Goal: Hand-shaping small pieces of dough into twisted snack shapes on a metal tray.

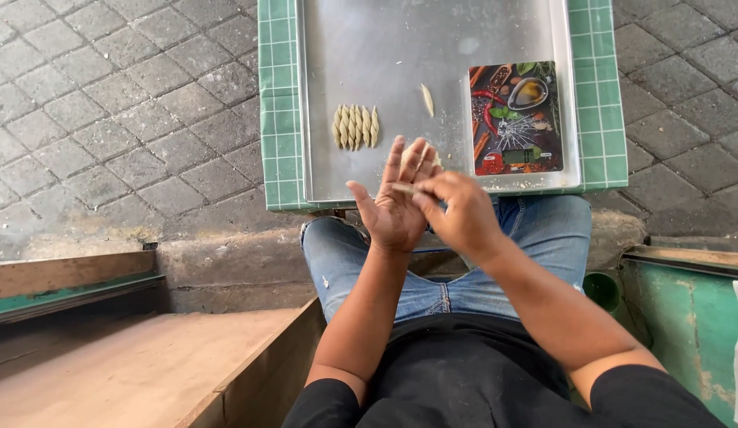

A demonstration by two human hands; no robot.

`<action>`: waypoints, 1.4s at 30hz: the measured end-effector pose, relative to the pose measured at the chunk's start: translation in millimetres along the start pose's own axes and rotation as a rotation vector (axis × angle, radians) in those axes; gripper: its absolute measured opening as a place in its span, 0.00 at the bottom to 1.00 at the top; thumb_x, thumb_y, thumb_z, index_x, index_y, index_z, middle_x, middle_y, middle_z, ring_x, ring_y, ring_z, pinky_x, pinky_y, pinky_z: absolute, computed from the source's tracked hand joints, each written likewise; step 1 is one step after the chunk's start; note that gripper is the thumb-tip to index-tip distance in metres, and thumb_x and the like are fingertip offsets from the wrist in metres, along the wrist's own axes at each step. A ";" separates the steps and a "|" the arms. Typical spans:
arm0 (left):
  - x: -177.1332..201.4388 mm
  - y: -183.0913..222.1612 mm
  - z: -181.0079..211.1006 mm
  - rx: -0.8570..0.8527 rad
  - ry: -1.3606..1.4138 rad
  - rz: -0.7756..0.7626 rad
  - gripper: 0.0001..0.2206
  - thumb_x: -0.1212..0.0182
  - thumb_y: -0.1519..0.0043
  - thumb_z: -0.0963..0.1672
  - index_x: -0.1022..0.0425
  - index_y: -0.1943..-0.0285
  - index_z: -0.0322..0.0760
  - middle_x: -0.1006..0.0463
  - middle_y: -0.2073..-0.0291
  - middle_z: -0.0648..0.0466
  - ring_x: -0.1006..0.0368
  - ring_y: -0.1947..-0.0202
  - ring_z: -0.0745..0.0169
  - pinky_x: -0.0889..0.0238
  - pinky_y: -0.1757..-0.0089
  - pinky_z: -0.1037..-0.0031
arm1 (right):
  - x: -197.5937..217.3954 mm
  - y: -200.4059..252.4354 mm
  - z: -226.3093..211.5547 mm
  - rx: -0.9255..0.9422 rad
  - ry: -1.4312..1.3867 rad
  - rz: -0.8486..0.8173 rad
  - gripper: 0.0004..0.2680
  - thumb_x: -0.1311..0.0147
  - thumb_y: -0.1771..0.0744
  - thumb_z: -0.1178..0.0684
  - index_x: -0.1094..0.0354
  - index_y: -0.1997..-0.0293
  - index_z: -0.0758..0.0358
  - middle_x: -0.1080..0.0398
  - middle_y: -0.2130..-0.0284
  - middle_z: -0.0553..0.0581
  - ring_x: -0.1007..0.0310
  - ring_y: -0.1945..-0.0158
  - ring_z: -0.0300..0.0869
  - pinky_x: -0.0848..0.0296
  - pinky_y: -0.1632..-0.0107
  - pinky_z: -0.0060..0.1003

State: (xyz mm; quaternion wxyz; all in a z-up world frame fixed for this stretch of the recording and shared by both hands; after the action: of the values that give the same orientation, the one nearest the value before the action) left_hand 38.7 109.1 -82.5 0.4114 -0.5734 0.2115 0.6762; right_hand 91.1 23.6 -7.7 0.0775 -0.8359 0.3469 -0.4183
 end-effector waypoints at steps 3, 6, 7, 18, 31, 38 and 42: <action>5.8 -11.0 22.3 -0.081 0.063 0.008 0.49 0.74 0.37 0.71 0.51 0.17 0.39 0.43 0.24 0.38 0.46 0.25 0.40 0.50 0.31 0.51 | -1.3 -40.1 36.5 0.028 0.018 0.078 0.07 0.38 0.31 0.51 0.22 0.61 0.64 0.25 0.71 0.63 0.22 0.63 0.58 0.26 0.59 0.48; 0.9 -5.8 45.7 -0.110 0.013 0.027 0.44 0.66 0.35 0.68 0.45 0.20 0.41 0.38 0.26 0.42 0.44 0.25 0.42 0.50 0.30 0.51 | -8.8 -88.9 80.5 -0.089 0.074 0.100 0.04 0.36 0.31 0.50 0.21 0.58 0.55 0.24 0.70 0.53 0.22 0.65 0.46 0.25 0.60 0.40; 3.9 0.3 48.1 -0.114 0.010 0.026 0.44 0.66 0.35 0.68 0.45 0.20 0.41 0.38 0.26 0.42 0.44 0.25 0.42 0.50 0.30 0.51 | -21.1 -97.1 93.2 -0.085 0.071 0.100 0.04 0.36 0.31 0.50 0.21 0.58 0.55 0.24 0.70 0.53 0.22 0.65 0.46 0.25 0.60 0.40; 46.4 62.1 53.9 -0.039 0.014 0.270 0.41 0.65 0.35 0.66 0.42 0.22 0.40 0.35 0.29 0.40 0.43 0.26 0.40 0.51 0.31 0.47 | -104.1 -135.5 222.0 -0.378 0.399 -0.189 0.09 0.37 0.36 0.48 0.23 0.55 0.58 0.23 0.64 0.59 0.20 0.56 0.55 0.23 0.53 0.50; 20.4 -0.4 17.2 -0.067 -0.050 0.058 0.44 0.74 0.32 0.67 0.47 0.18 0.37 0.39 0.26 0.42 0.48 0.24 0.46 0.53 0.30 0.51 | -21.9 -37.7 -16.2 -0.016 -0.204 -0.340 0.12 0.38 0.37 0.57 0.25 0.49 0.59 0.21 0.67 0.58 0.21 0.58 0.53 0.24 0.53 0.48; -54.2 -3.9 -4.9 0.009 0.180 -0.136 0.54 0.69 0.38 0.72 0.53 0.17 0.29 0.39 0.27 0.35 0.45 0.25 0.40 0.62 0.28 0.48 | 25.0 -30.0 -45.9 0.151 -0.087 0.044 0.25 0.52 0.31 0.35 0.39 0.34 0.69 0.37 0.42 0.71 0.43 0.34 0.64 0.50 0.32 0.56; -87.1 7.9 -0.1 -0.026 -0.162 -0.156 0.53 0.76 0.40 0.70 0.59 0.18 0.29 0.50 0.26 0.36 0.55 0.26 0.40 0.69 0.28 0.48 | 7.2 -35.8 -41.7 0.071 -0.185 -0.064 0.42 0.87 0.34 0.17 0.71 0.18 0.65 0.72 0.20 0.66 0.80 0.19 0.58 0.82 0.24 0.54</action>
State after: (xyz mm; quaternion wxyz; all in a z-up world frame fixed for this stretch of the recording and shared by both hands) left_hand 32.8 77.1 -1.3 0.4711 -0.5368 0.1233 0.6889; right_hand 81.1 52.5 38.5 0.1252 -0.8784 0.2962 -0.3535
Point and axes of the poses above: each hand's wrist, its own y-axis away from the middle knuckle, its own x-axis out of the back of the hand, z = x × y, the point moved 6 cm from there along -y, towards the middle knuckle
